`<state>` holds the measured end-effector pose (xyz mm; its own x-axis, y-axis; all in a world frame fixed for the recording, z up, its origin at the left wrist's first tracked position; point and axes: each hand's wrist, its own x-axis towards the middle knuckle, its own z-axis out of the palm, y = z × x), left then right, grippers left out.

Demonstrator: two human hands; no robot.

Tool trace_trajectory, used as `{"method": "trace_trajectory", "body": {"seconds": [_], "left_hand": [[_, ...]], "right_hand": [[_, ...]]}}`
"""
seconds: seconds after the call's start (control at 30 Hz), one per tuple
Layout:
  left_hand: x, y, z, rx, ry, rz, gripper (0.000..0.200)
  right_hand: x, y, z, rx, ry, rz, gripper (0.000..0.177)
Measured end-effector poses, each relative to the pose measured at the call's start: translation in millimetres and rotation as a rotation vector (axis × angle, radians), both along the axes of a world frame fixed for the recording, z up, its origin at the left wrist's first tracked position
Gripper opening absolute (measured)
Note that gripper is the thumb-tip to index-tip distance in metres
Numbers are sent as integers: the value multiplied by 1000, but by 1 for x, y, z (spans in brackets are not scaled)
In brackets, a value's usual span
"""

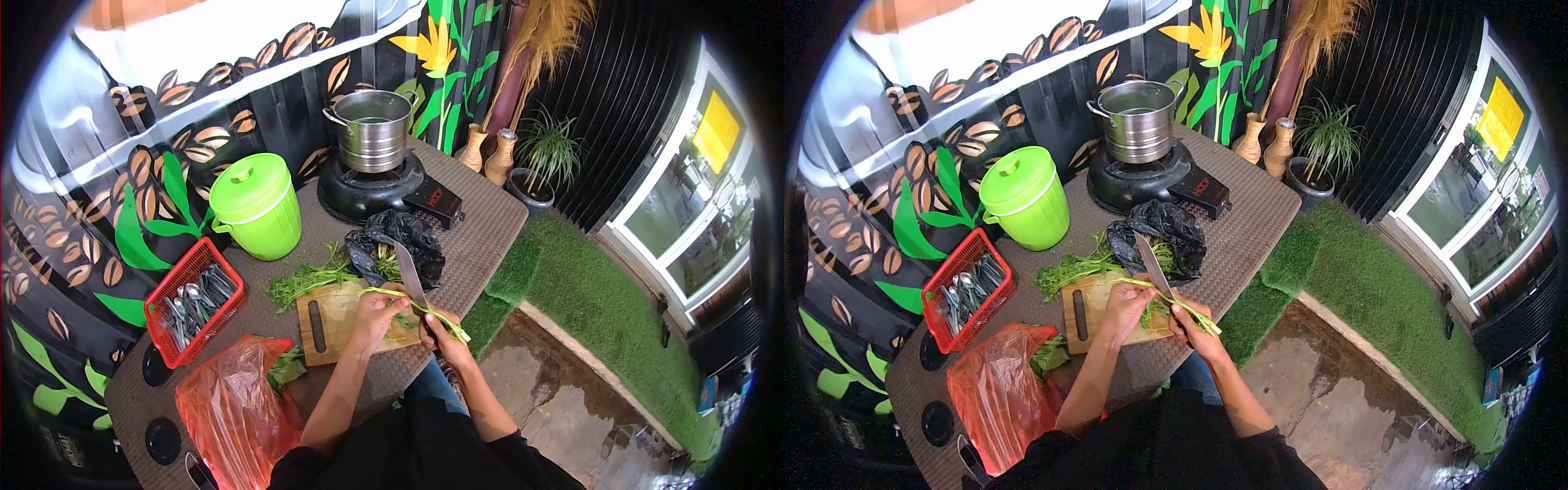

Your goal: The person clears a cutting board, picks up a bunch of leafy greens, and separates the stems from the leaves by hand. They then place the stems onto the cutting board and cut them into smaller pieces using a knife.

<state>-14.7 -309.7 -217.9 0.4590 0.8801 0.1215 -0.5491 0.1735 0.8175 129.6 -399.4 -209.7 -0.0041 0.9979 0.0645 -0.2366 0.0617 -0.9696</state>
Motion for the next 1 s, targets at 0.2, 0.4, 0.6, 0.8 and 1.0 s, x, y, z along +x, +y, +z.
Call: {"method": "trace_trajectory", "body": {"seconds": [0.2, 0.4, 0.6, 0.8, 1.0], "left_hand": [[-4, -3, 11, -84, -55, 80, 9], [-3, -2, 0, -112, -129, 59, 11], [1, -3, -8, -138, -135, 11, 14], [-2, -4, 0, -94, -39, 57, 15], [-6, -7, 0, -142, -123, 69, 14]], "right_hand": [[-3, -1, -2, -62, 147, -10, 35], [-2, -1, 0, -38, 85, -9, 36], [-2, 2, -2, -51, 12, -10, 37], [-1, 3, -1, -42, 24, 1, 35], [3, 1, -3, -92, 198, 41, 33]]}}
